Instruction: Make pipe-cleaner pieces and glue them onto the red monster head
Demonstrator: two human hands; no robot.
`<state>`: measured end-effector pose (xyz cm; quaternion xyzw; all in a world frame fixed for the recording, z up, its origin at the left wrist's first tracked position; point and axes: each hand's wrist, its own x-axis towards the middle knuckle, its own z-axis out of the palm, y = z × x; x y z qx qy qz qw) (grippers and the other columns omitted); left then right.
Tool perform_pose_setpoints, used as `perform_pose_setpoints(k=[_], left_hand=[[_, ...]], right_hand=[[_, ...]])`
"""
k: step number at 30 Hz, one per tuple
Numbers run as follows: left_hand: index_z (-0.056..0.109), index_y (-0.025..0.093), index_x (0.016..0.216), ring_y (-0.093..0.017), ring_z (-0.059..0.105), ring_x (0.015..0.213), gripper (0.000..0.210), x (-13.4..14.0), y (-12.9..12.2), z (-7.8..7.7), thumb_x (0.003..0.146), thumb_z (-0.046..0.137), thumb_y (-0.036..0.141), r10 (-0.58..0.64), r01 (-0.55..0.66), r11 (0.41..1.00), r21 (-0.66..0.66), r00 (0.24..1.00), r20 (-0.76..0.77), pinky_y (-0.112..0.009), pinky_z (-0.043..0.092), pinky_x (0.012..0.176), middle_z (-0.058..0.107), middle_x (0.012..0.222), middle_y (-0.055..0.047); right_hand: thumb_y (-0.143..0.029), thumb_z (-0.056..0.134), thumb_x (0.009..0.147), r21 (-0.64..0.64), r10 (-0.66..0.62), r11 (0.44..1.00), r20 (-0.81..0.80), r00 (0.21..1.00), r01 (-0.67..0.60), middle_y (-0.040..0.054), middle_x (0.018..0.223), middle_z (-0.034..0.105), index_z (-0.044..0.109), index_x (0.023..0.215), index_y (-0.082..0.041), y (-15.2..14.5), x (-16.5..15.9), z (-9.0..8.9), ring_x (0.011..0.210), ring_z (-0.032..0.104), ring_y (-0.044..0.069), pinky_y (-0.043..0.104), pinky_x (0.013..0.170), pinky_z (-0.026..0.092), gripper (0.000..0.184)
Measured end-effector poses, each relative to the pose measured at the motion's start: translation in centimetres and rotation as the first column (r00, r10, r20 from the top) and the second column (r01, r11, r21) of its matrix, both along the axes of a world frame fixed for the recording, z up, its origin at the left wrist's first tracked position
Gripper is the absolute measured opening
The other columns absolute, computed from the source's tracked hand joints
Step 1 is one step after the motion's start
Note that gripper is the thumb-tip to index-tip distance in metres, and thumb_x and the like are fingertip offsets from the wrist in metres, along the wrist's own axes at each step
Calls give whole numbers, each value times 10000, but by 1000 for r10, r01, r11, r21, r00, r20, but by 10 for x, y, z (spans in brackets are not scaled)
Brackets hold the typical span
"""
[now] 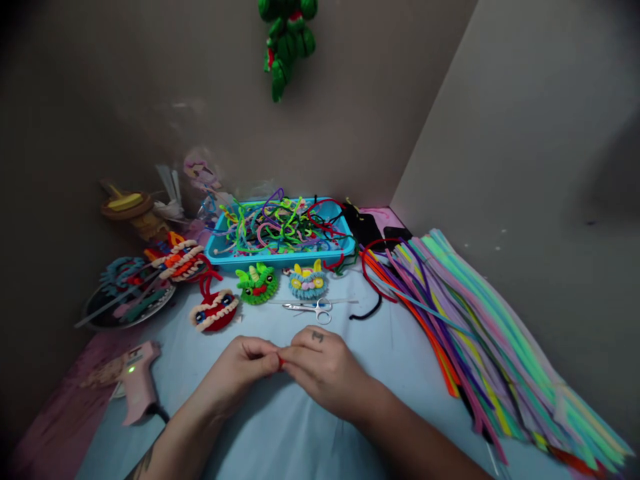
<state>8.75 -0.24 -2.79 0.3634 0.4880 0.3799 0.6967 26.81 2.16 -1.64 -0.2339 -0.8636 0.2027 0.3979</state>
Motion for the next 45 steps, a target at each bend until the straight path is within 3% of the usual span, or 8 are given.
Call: perform_pose_setpoints(k=[14,19,22,25,33,40,45], left_hand=[[686,112,528,-63,439,472,358,7,-1,2,506,834,437,1,5,997,-71,996,90,-203,326,512,575,471,3],[721,100,628,-67,466,511,373,5,-2,5,606,775,468,-10,12,1000,-25,997,73,-197,343,524,635,576,-33],[717,107,655,-61,460,500,364,7,-3,4,584,794,455,1,2,1000,-22,992,125,-190,337,508,622,578,-18],[705,117,638,-51,443,475,336,11,-6,3,551,823,420,31,-28,999,-21,986,166,-182,320,489,591,539,6],[715,108,601,-53,433,476,329,12,-7,6,550,823,414,-5,14,999,-52,986,167,-184,326,495,590,518,-6],[745,117,691,-70,444,533,287,11,-6,5,606,796,386,6,0,1000,-29,980,197,-191,347,521,625,596,-27],[743,109,714,-75,434,558,290,12,-5,5,640,771,388,45,-47,999,7,986,160,-195,354,549,635,628,-32]], right_hand=[[-41,516,835,88,-3,996,-22,1000,5,48,678,587,639,1012,-151,-7,0,-8,619,505,154,299,579,462,242],[-84,569,817,-61,-83,995,-147,986,75,33,707,611,672,931,-177,-5,-4,-8,657,569,140,275,614,491,180],[-103,605,797,-174,-101,983,-216,971,64,24,694,599,690,850,-178,-5,-6,-5,626,576,119,228,560,481,125],[-108,615,789,-194,-82,980,-249,965,33,25,694,592,683,821,-171,-6,-6,-4,622,573,116,224,552,476,98],[-62,603,782,-86,3,996,-221,975,-22,36,720,599,643,871,-159,-7,-3,-7,671,549,138,292,642,484,137],[-39,584,798,-38,-25,999,-185,982,18,44,764,570,631,965,-161,-4,-2,-11,711,530,144,294,654,475,212],[-23,590,784,245,-163,956,-14,987,161,54,760,541,623,1080,-135,-4,1,-9,667,456,147,283,572,414,318]])
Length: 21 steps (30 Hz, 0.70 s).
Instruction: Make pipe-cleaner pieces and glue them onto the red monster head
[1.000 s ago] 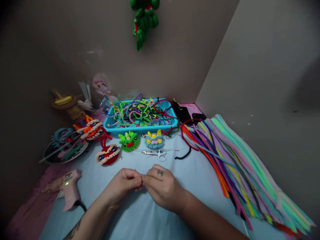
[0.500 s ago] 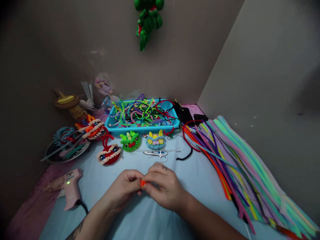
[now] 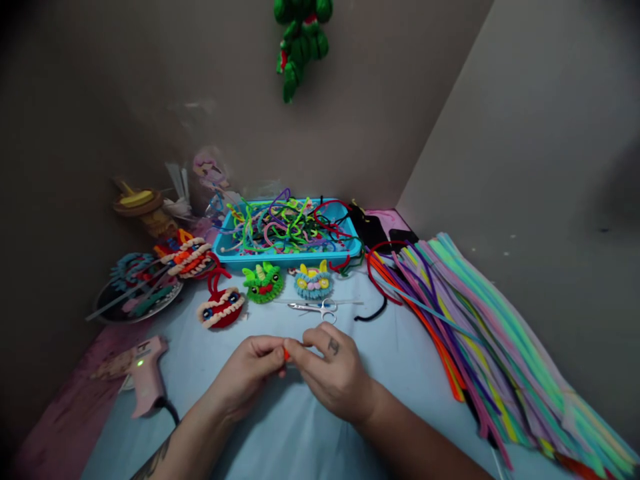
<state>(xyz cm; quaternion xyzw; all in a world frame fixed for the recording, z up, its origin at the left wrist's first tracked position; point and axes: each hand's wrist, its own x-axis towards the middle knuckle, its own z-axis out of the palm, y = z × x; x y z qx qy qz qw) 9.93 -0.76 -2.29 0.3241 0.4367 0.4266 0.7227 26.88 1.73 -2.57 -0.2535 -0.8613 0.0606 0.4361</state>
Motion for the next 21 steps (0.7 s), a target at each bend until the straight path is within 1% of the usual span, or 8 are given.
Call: perform_pose_setpoints(k=[2,4,7,9,11,14,17,21], left_hand=[[739,112,733,-82,441,562,312,0,1,0,653,753,414,33,-31,999,25,997,-74,-201,360,556,644,644,-32],[734,117,758,-97,469,582,331,0,3,0,672,730,437,57,-46,996,70,985,-163,-211,376,581,660,666,-37],[725,122,766,-112,492,594,344,-3,5,3,692,701,457,64,-30,991,133,964,-258,-220,384,597,672,674,-39],[723,125,743,-105,475,565,342,-6,6,5,676,711,461,51,-12,990,142,960,-275,-216,371,572,659,639,-27],[723,127,701,-95,454,535,342,-8,6,6,638,739,463,17,17,992,127,966,-259,-212,357,551,637,590,-14],[723,125,647,-89,445,508,351,-13,6,4,571,784,462,-49,63,996,65,979,-199,-216,343,531,617,540,-12],[720,118,631,-77,434,479,354,-16,5,-2,501,833,428,-95,93,995,-24,987,-127,-214,320,502,620,537,-19],[699,108,616,-60,430,476,365,-13,3,-6,488,847,416,-105,102,993,-66,993,-49,-199,294,482,612,549,-15]], right_hand=[[-29,594,784,90,-74,994,61,995,68,40,706,533,625,1093,-119,-2,0,-1,615,423,137,273,535,382,323],[-58,592,800,91,-121,989,84,989,113,31,691,533,626,1110,-131,-3,-2,-2,602,426,136,270,532,383,320],[-110,584,830,-40,-115,993,-9,993,114,22,730,545,618,1137,-191,-3,-6,-4,648,487,140,277,593,438,320],[-121,583,835,-142,-82,988,-106,991,67,13,740,545,640,1079,-225,-3,-8,-3,679,521,138,273,621,463,271],[-120,583,833,-217,-47,976,-166,985,10,11,734,545,667,978,-232,-2,-9,0,688,540,135,262,616,475,202],[-129,585,827,-264,16,962,-208,978,-72,12,723,561,672,887,-216,-1,-9,5,673,557,132,252,598,485,137],[-122,584,824,-228,106,962,-200,974,-152,18,728,583,647,891,-199,-1,-8,7,670,562,133,266,622,491,120],[-39,542,812,-116,173,975,-135,976,-189,47,760,602,599,989,-167,-3,-5,3,662,532,144,298,617,474,226]])
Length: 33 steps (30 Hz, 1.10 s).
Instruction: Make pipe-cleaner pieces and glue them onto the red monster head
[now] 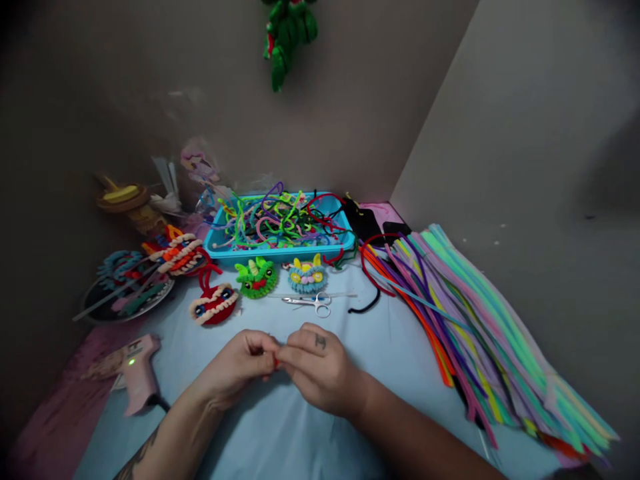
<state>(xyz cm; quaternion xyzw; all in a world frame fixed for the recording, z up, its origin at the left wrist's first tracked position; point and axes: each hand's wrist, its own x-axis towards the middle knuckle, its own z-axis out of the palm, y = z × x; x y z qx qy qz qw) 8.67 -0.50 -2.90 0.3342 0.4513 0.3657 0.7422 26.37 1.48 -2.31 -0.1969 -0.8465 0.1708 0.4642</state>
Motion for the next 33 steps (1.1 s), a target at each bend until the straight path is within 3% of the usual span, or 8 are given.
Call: perform_pose_setpoints(k=[6,11,15,20,27,33], left_hand=[[664,103,584,-50,378,466,394,6,0,6,494,841,444,21,-21,1000,-6,1000,17,-190,269,457,549,511,13],[678,108,645,-50,366,476,386,10,0,12,591,783,475,90,-90,996,3,995,31,-187,272,457,528,540,19],[689,116,668,-60,376,512,333,15,-1,13,644,754,442,161,-162,987,2,985,65,-188,295,488,545,578,10],[715,128,664,-75,387,522,319,13,-3,12,693,709,445,190,-184,979,89,979,-68,-204,323,540,572,551,6],[757,140,761,-155,556,704,272,7,-1,12,726,688,400,107,-77,979,190,982,-156,-249,406,705,717,752,-51],[757,136,733,-136,520,621,273,6,-3,11,719,690,401,98,-63,979,193,979,-177,-234,388,621,687,656,-36]], right_hand=[[-12,523,805,26,-14,1000,-2,1000,14,50,750,580,585,1020,-163,-1,0,-4,644,500,145,296,586,467,270],[-102,562,832,-76,-161,985,-38,986,158,42,814,546,579,1100,-216,-1,-5,-3,728,552,150,279,644,512,291],[-103,605,806,-21,-259,966,-8,966,258,41,807,537,604,1095,-219,-2,-6,-7,717,536,156,297,643,497,311],[-79,580,813,12,-258,966,21,966,258,34,771,569,625,1085,-222,0,-6,-8,666,519,150,298,613,470,310],[-55,569,820,-6,-192,981,-14,981,192,42,752,601,628,1064,-206,1,-7,-8,668,542,153,305,623,480,293],[-75,565,826,-39,-191,981,-50,980,189,32,743,599,639,1068,-228,0,-7,-8,659,554,147,296,612,488,296]])
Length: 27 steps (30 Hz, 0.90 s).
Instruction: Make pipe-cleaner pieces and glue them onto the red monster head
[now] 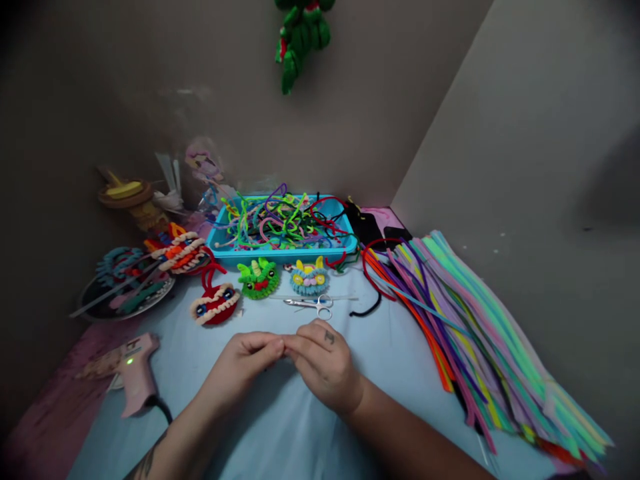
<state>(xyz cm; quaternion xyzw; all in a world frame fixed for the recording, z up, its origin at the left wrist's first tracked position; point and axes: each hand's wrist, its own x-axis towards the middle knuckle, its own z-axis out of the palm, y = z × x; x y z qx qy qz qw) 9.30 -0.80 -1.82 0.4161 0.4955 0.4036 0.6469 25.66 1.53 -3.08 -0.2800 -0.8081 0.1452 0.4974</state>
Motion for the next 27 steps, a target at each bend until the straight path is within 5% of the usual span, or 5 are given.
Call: perform_pose_setpoints(k=[15,27], left_hand=[[755,152,706,-140,549,609,237,3,-2,10,685,719,386,68,-65,994,85,997,-34,-234,435,619,681,633,-36],[718,116,662,-122,481,583,361,-2,5,5,698,674,473,-38,47,996,82,993,-109,-227,394,596,622,582,-18]], right_hand=[[-8,577,796,93,55,994,-21,998,-52,44,752,605,565,1206,-206,-4,0,1,632,527,143,290,554,475,456],[-79,566,821,-74,22,997,17,1000,-20,31,769,563,629,1013,-203,-1,3,5,701,549,144,276,640,502,237]])
